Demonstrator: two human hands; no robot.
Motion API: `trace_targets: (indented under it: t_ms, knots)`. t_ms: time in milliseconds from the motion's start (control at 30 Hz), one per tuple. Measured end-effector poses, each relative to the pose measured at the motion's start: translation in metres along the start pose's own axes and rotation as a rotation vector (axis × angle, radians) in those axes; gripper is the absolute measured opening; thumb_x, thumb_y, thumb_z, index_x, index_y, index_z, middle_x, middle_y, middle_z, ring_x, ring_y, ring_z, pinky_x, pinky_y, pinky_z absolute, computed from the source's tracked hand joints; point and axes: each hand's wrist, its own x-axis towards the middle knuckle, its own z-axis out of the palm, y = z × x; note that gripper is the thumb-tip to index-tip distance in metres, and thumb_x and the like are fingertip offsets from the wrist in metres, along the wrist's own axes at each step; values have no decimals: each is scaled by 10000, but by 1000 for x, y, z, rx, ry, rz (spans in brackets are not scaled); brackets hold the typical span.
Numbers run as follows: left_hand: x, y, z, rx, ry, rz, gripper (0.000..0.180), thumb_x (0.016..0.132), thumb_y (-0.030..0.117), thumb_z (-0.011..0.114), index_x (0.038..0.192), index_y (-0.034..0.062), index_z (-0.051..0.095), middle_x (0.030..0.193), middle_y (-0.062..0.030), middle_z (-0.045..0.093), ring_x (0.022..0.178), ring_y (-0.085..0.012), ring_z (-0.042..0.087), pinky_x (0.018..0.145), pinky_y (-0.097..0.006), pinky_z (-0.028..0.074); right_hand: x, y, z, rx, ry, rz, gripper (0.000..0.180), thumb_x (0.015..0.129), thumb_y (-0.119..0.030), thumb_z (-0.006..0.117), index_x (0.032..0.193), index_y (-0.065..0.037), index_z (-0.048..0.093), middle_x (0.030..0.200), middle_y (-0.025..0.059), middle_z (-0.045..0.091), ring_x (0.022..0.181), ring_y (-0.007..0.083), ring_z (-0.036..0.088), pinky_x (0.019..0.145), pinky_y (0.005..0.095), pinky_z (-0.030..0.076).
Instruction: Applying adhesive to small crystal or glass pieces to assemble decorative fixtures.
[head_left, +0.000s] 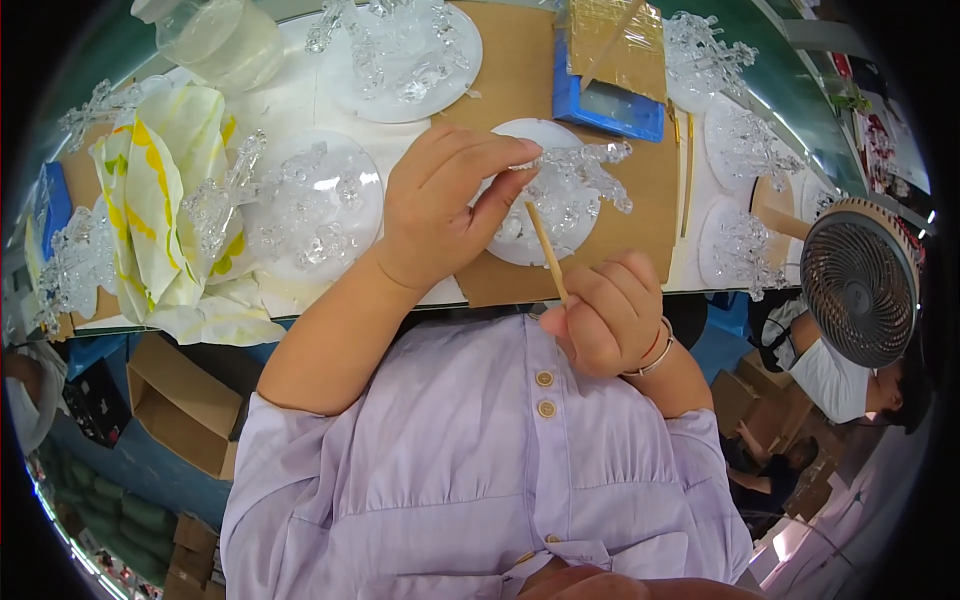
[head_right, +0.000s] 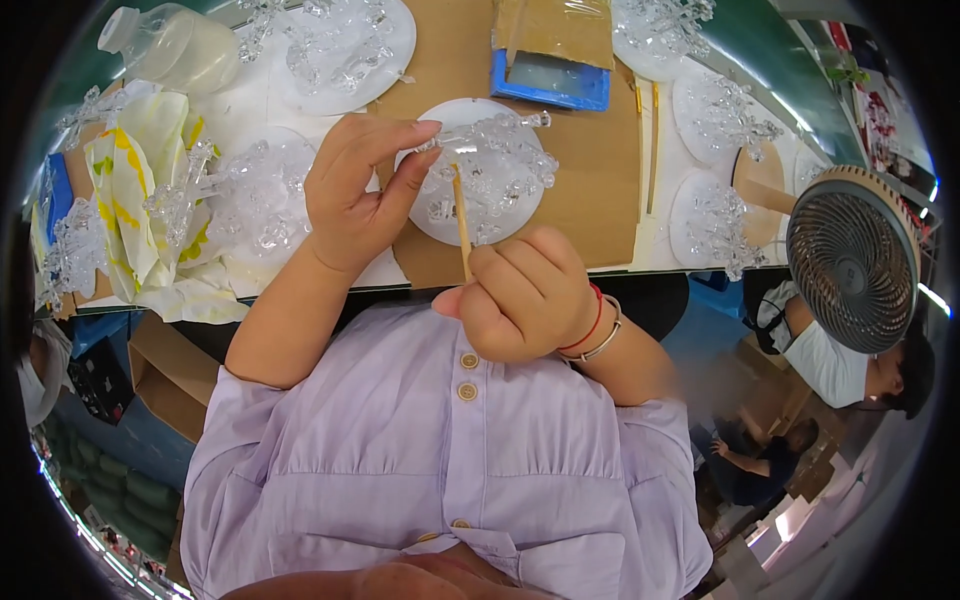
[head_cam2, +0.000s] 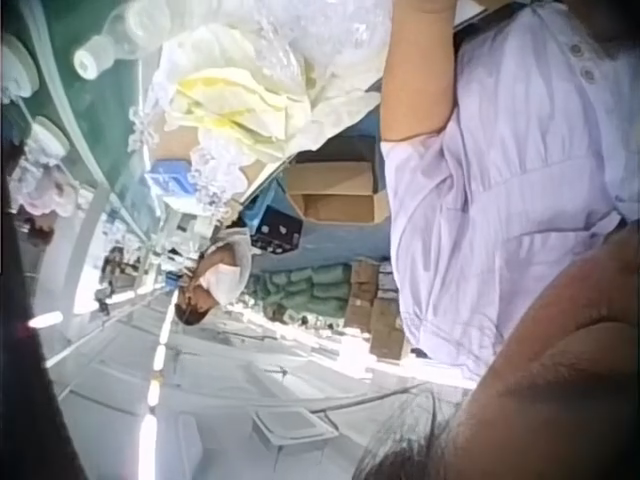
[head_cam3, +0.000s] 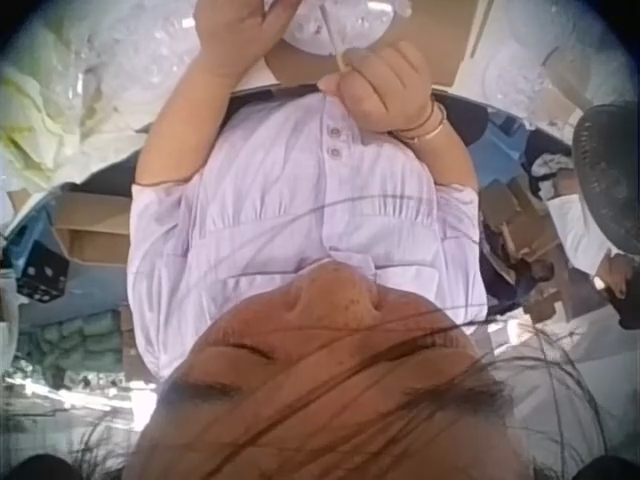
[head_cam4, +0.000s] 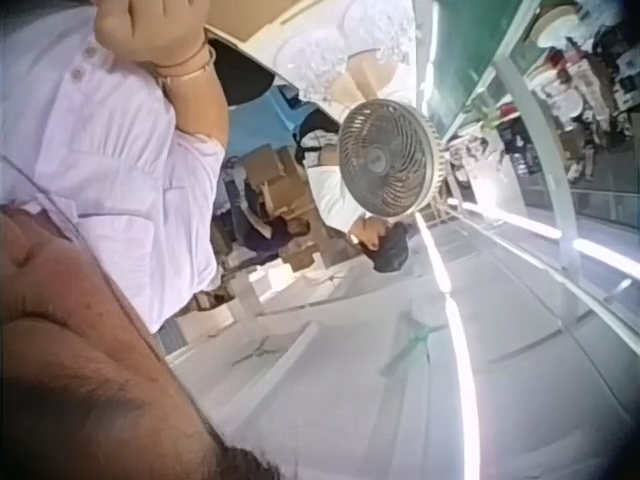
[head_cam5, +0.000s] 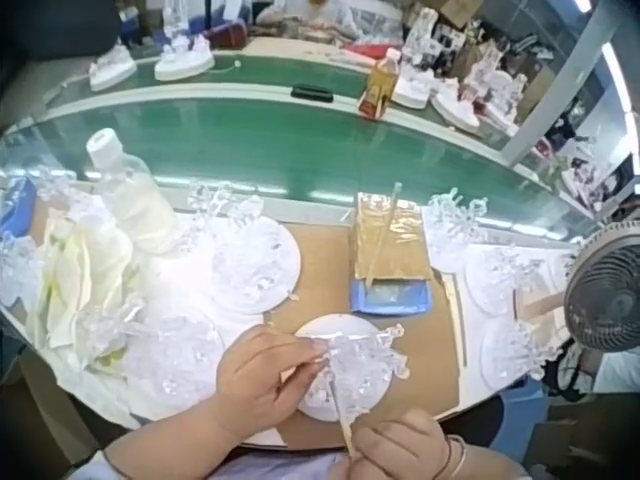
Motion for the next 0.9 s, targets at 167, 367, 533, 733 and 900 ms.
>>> trace_targets:
  t_ms: [167, 367, 533, 733, 900]
  knots:
    - [1, -2, 2, 14, 11, 34, 266, 681, -25, 759, 917, 65, 675, 794, -54, 659, 648, -205, 567, 561, -301, 442, 1, -4, -17, 83, -98, 119, 313, 853, -194, 682, 762, -45, 423, 743, 108, 573, 536, 184, 467, 495, 291, 335]
    - [-1, 2, -2, 17, -68, -12, 266, 734, -44, 734, 977, 45, 671, 885, -74, 686, 745, -208, 606, 658, -289, 464, 5, 11, -4, 74, -6, 55, 290, 826, -154, 697, 789, -41, 432, 758, 102, 569, 544, 200, 472, 502, 309, 348]
    - [1, 1, 0, 21, -32, 35, 300, 689, -30, 754, 960, 57, 660, 837, -54, 673, 663, -200, 582, 578, -303, 441, 15, 16, -5, 100, 6, 229, 178, 897, -113, 606, 825, -32, 465, 786, 122, 591, 577, 258, 507, 533, 356, 377]
    - [1, 3, 0, 32, -40, 21, 298, 688, -39, 755, 957, 49, 658, 842, -57, 677, 652, -202, 589, 580, -303, 444, 24, 14, -11, 112, 46, 447, 138, 906, -55, 591, 980, -16, 481, 831, 140, 607, 672, 289, 580, 613, 345, 463]
    - [0, 5, -3, 34, -106, -24, 276, 732, -61, 731, 986, 33, 675, 875, -83, 669, 737, -193, 594, 651, -278, 476, 32, 19, -23, 194, -28, 569, 121, 905, -21, 578, 989, -3, 492, 858, 153, 607, 734, 313, 601, 645, 337, 486]
